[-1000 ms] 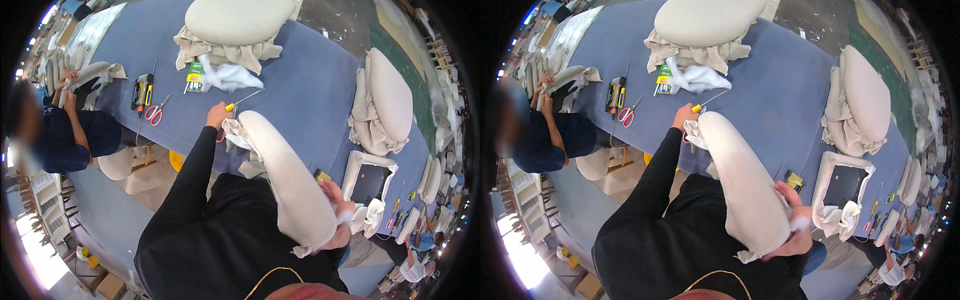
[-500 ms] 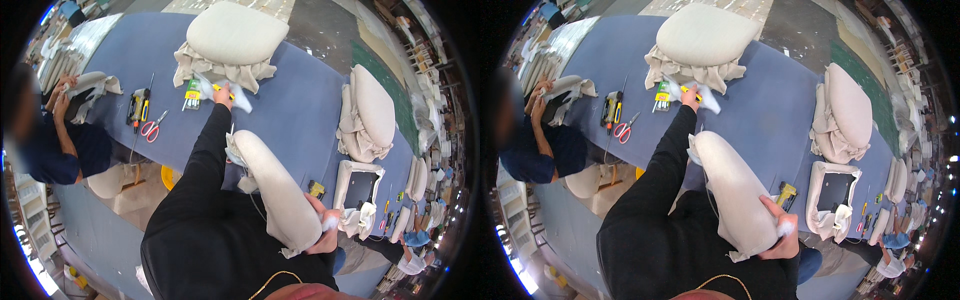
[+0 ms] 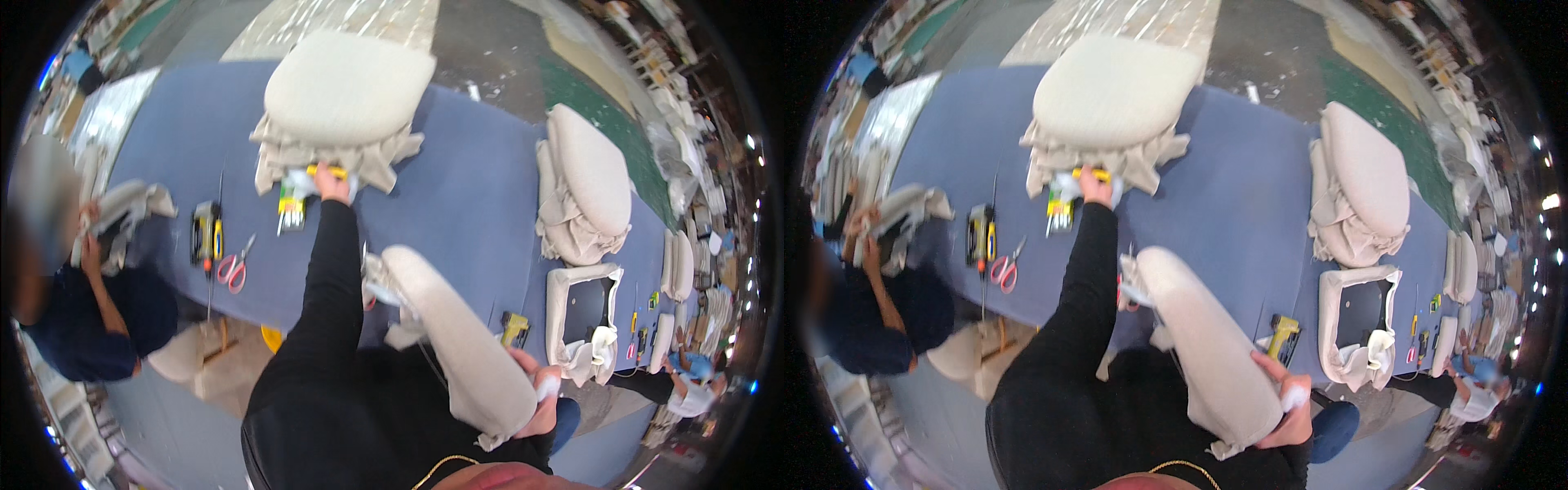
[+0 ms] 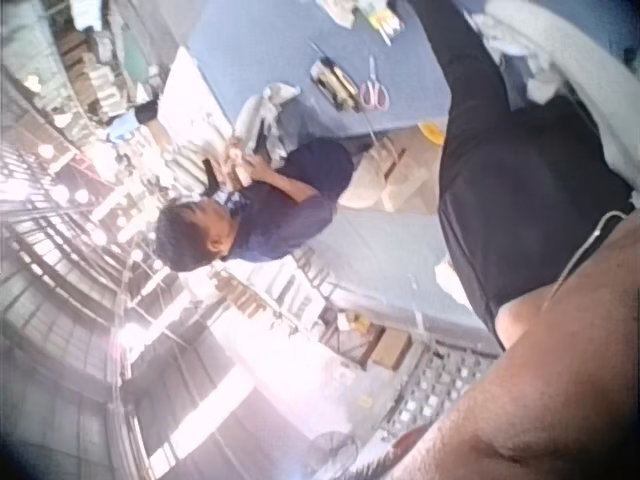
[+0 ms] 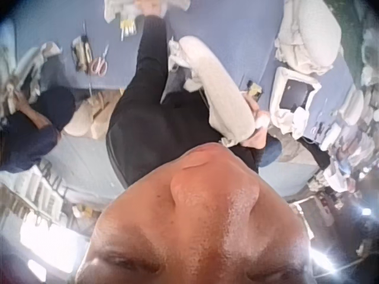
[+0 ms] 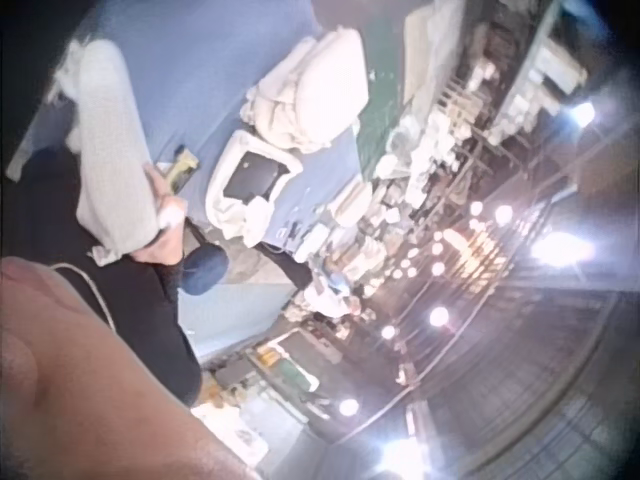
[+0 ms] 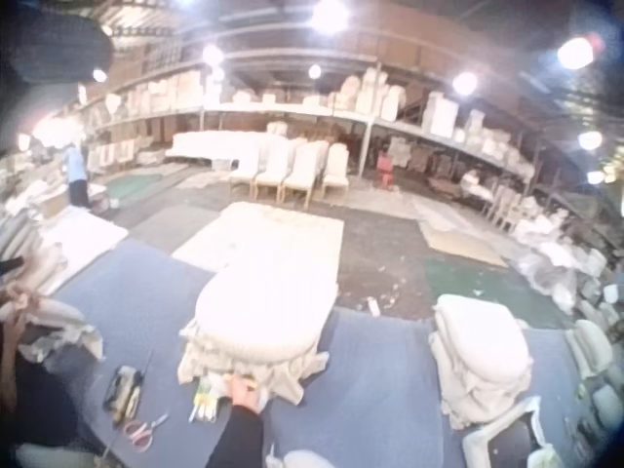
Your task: The person is upholstering chair seats by fitting fabric covers over foam cushions. They use a staple gun to secure the fabric to the underside of the seat frames and a screwdriver to tuck the fabric edges into the seams. The process involves repeated stretching, stapling, and tucking of the fabric to ensure a tight fit.
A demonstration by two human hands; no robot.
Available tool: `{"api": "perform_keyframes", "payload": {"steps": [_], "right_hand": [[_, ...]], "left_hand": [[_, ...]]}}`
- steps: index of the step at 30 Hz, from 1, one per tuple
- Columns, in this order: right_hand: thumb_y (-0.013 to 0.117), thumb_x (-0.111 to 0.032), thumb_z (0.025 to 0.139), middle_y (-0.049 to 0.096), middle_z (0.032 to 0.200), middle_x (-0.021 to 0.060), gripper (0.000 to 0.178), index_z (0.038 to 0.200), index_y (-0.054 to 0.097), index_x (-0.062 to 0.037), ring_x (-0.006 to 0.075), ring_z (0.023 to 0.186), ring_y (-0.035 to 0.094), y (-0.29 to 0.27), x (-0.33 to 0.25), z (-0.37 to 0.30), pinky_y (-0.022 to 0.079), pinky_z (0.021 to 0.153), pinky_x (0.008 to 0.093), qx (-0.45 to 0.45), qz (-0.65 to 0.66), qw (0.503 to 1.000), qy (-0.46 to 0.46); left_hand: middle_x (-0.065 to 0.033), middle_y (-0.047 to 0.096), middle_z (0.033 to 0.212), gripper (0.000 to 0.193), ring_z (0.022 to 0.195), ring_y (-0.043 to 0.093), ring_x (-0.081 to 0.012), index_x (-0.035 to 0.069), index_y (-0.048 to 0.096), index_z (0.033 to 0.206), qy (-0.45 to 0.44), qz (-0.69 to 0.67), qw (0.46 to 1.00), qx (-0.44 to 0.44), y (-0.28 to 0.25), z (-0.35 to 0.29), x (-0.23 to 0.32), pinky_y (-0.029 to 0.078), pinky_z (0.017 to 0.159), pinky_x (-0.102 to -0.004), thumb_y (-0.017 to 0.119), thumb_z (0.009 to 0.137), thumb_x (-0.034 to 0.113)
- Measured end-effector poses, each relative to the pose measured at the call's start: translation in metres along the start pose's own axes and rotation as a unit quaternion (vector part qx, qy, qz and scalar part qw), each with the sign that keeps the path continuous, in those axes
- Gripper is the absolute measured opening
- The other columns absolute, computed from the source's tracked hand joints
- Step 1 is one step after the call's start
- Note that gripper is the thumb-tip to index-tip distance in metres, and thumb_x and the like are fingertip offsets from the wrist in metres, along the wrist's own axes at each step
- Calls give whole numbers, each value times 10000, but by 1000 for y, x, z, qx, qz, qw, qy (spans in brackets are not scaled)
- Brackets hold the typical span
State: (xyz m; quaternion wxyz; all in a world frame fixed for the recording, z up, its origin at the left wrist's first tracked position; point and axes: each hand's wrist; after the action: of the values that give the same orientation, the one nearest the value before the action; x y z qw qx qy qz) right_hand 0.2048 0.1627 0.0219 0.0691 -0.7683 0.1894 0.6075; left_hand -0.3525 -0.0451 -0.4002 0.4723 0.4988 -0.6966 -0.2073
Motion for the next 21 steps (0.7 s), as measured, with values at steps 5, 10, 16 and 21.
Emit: {"api": "perform_keyframes", "payload": {"steps": [5,10,16,21], "right_hand": [[1017,-131,609,472,1548,376,837,1118,353,-143,460,1464,494,-29,2,8,373,1200,560,-106,-125,982,-95],[1033,-111,565,485,1541,369,886,1145,364,-142,446,1444,515,-34,-4,12,383,1184,562,-103,-119,984,-83],[1028,-139,536,636,1374,329,896,1189,416,-106,425,1247,663,-55,15,18,488,1072,552,-40,-180,950,-252],[987,-92,616,690,1294,264,743,1241,602,21,309,1152,711,-32,-19,20,537,1002,419,66,-318,914,-242]], "left_hand": [[-12,622,858,112,781,633,-188,131,577,955,-75,-51,994,-61,-2,1,-24,582,735,-355,633,887,62],[-26,658,920,33,827,659,-204,133,597,1003,-44,30,994,-96,13,-3,-20,544,705,-375,590,982,159],[-43,676,1141,556,938,679,-190,177,459,1443,-37,161,986,0,11,-70,29,566,836,-431,643,936,41],[-68,721,1229,525,954,721,-182,136,500,1468,-34,282,954,-94,37,-233,98,554,775,-339,687,980,92]]}}
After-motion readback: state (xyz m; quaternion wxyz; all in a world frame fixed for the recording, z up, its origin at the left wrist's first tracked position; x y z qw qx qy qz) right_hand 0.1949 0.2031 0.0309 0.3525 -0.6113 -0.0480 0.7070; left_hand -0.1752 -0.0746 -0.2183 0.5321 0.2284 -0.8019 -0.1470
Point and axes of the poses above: each hand's wrist, its own z-axis towards the middle knuckle, its own y-axis out of the palm, x = y × z
